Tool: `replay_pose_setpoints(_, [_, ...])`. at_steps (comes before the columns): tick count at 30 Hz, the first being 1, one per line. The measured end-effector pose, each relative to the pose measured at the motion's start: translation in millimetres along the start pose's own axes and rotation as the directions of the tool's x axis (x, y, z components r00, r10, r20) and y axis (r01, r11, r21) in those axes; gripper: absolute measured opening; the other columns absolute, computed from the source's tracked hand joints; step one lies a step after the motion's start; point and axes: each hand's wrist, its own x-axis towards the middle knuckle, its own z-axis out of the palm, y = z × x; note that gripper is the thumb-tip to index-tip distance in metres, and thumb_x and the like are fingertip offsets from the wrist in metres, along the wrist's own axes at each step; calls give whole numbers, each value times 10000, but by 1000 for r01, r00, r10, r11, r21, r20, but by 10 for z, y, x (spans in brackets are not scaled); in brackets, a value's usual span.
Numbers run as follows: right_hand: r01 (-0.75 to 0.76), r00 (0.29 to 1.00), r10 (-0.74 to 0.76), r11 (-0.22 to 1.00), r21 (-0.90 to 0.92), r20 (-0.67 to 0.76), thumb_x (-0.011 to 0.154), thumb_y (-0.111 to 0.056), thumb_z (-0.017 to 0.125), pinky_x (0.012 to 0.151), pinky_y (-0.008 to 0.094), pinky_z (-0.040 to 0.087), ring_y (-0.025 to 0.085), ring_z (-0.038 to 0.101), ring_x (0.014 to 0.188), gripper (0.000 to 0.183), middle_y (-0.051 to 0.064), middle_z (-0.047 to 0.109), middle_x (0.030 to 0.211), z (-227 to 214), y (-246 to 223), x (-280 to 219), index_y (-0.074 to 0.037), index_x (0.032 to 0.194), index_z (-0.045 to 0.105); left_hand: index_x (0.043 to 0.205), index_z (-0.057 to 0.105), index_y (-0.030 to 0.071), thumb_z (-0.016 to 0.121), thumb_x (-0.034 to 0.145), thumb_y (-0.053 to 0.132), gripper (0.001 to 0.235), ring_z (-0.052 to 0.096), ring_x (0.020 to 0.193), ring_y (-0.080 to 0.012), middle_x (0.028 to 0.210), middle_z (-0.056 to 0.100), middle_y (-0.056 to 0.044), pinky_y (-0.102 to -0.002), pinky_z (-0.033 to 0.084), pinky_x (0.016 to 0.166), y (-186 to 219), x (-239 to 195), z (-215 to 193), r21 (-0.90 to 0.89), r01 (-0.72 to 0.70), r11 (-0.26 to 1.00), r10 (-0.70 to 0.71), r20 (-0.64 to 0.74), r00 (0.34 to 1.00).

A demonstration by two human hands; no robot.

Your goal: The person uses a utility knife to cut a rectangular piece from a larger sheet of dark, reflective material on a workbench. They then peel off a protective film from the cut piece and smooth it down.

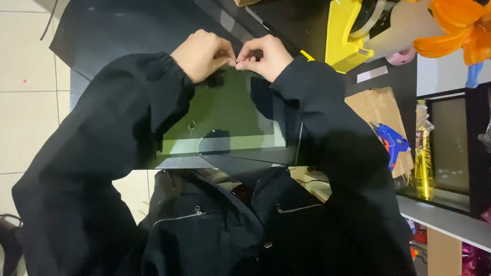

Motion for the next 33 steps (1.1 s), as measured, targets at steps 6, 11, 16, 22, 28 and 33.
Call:
replay_pose_setpoints(6, [139, 989, -133, 987, -83, 71, 956, -199, 819, 703, 314, 454, 128, 590, 738, 76, -9, 710, 868, -85, -71, -132, -146, 905, 804, 992, 800, 108, 718, 994, 160, 97, 744, 787, -202, 862, 786, -61, -349, 577, 785, 123, -56, -126, -96, -60, 994, 73, 135, 988])
replay_pose_setpoints(11, [301, 947, -291, 951, -63, 135, 989, -97, 762, 766, 334, 513, 176, 627, 775, 103, 68, 680, 857, -207, -277, -378, -50, 899, 759, 996, 806, 86, 715, 965, 145, 113, 725, 805, -136, 919, 799, -40, -300, 578, 839, 452, -194, -431, -260, 69, 963, 0, 256, 967])
replay_pose_setpoints(16, [270, 949, -250, 959, -88, 191, 994, -134, 739, 797, 355, 544, 206, 642, 816, 112, 99, 712, 904, -363, -297, -634, -47, 927, 763, 1006, 812, 75, 730, 946, 145, 123, 731, 825, -147, 939, 804, -58, -282, 590, 872, 506, -311, -542, -301, 111, 947, -7, 326, 945])
replay_pose_setpoints(22, [82, 976, -55, 989, -123, 209, 976, -154, 725, 890, 346, 573, 224, 663, 899, 106, 102, 726, 985, -611, -151, -911, -69, 1002, 783, 1007, 808, 53, 725, 953, 173, 155, 760, 865, -193, 964, 805, -91, -299, 604, 923, 441, -467, -595, -300, 154, 941, -44, 345, 938])
replay_pose_setpoints(28, [-106, 993, 113, 969, -222, 19, 1014, -187, 714, 1054, 399, 508, 240, 679, 1000, 112, 80, 731, 1046, -779, -103, -1053, -89, 970, 745, 1009, 797, 35, 734, 939, 111, 122, 775, 937, -156, 998, 812, -87, -288, 605, 967, 335, -554, -649, -318, 168, 933, -66, 309, 949])
replay_pose_setpoints(33, [-54, 995, 57, 998, -39, 76, 990, -207, 672, 1022, 371, 562, 248, 703, 1159, 335, 107, 717, 1268, -476, -524, -912, -102, 1307, 659, 1013, 796, 36, 724, 959, 119, 122, 751, 889, -180, 967, 799, -94, -298, 596, 933, 422, -519, -660, -290, 186, 939, -92, 308, 947])
